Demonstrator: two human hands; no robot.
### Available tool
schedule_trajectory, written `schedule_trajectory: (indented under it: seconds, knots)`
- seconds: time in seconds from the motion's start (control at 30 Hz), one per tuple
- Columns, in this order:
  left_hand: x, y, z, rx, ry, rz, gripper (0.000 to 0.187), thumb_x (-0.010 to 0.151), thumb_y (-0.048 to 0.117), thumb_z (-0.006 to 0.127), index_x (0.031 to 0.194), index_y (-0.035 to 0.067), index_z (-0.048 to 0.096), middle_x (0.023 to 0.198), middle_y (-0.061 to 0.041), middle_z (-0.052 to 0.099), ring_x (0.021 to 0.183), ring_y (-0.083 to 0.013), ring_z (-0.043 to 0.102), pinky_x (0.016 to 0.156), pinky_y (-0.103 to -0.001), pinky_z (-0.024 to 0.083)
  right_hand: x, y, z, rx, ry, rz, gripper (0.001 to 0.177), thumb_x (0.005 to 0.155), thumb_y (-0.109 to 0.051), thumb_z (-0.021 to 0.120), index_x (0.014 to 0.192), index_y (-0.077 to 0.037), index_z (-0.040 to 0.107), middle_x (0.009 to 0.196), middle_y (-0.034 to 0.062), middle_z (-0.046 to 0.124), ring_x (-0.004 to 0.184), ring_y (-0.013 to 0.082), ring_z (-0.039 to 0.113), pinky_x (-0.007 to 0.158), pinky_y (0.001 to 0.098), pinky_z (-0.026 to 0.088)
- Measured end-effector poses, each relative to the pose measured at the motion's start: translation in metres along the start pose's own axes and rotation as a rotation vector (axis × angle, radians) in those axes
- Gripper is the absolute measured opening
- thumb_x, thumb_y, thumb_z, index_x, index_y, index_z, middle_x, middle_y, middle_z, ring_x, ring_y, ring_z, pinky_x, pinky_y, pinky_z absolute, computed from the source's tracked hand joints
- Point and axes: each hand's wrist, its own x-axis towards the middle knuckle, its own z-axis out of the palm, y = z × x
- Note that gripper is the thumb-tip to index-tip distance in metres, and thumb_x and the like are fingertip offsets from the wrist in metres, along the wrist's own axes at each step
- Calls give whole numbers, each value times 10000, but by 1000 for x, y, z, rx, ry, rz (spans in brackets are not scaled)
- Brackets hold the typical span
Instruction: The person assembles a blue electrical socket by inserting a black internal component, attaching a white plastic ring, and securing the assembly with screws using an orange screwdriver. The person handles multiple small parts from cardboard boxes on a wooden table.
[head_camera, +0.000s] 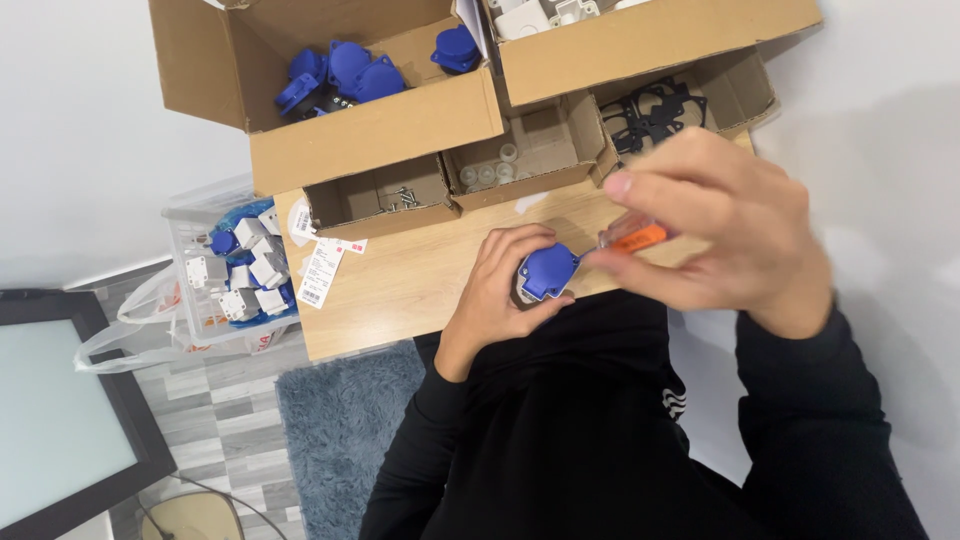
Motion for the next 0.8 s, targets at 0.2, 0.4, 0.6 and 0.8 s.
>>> schedule_trajectory:
  seconds: [0.2,0.4,0.6,0.8]
  knots:
    - [-1,1,0,41,-11,18,644,931,530,836,1403,141,637,1419,-70,637,1280,-296,617,1149,-456,478,15,-9,-45,390,-396,279,779,1045,79,605,1703,-163,265,1600,157,664,1348,275,801,1083,334,716]
    - [3,-14,5,48,-36,70,681,839,486,949,1367,162,667,1385,-93,614,1308,-309,599,1158,-484,481,25,-12,-27,210,-159,160,537,997,-44,931,1425,-16,608,1082,99,809,1068,249,793,1012,340,640]
    - [13,-12,8,-52,-69,65,651,798,435,983,1298,151,678,1293,-82,593,1266,-285,592,1154,-449,483,8,2,5,89,59,122,566,984,-94,1083,1311,1,630,1058,138,760,812,202,689,812,322,564]
    - [12,-12,10,-60,-97,55,663,802,426,973,1326,161,665,1284,-79,577,1253,-283,586,1124,-433,489,0,3,22,-134,222,-17,746,889,-456,1149,1209,25,677,634,-14,629,586,142,604,598,279,470]
